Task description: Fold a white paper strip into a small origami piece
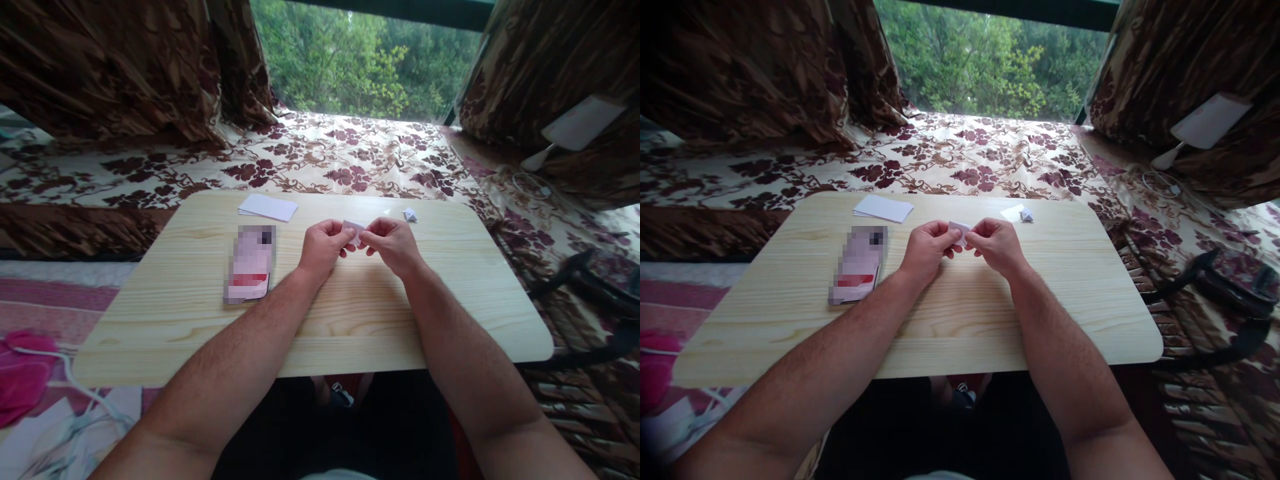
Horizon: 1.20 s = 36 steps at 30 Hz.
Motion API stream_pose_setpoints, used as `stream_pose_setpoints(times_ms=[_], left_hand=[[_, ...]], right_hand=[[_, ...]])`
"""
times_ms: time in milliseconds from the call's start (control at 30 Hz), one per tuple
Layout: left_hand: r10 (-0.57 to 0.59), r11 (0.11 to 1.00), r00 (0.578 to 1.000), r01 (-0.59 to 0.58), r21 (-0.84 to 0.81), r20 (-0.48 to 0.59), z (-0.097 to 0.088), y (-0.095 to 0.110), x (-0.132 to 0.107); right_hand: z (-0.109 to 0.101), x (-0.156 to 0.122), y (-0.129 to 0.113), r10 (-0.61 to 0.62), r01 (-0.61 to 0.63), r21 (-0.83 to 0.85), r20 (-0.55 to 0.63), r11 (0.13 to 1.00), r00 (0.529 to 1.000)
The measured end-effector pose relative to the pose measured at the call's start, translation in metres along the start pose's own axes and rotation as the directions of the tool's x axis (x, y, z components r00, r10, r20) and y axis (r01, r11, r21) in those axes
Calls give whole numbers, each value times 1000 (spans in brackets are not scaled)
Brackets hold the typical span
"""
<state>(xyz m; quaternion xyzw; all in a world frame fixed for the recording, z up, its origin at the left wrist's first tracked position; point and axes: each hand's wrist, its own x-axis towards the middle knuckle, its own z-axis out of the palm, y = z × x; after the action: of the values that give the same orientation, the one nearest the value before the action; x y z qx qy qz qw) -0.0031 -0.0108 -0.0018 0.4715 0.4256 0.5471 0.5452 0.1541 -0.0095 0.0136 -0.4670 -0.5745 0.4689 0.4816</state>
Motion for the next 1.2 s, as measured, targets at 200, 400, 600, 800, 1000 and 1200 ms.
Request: stream_pose_setpoints(times_ms=[200,400,600,800,1000,1200], left_hand=[[-20,1000,1000,20,-8,0,0,1,-1],[5,1000,1000,-5,8,24,0,1,0],[1,1000,1000,-1,26,20,1,0,1],[11,1000,1000,-11,16,18,1,1,0],[5,1000,1000,-5,14,20,0,1,0],[8,1000,1000,-8,19,15,1,1,1]], right_hand=[[0,0,0,-7,6,-15,-5,1000,1000],[0,1,1,-31,31,-21,-7,999,999],[-1,2,4,-24,23,-20,-1,1000,1000],[-1,2,2,-26,26,10,5,1000,1000],[-1,2,1,-24,24,17,10,1000,1000],[-1,2,2,-32,32,-3,2,999,999]])
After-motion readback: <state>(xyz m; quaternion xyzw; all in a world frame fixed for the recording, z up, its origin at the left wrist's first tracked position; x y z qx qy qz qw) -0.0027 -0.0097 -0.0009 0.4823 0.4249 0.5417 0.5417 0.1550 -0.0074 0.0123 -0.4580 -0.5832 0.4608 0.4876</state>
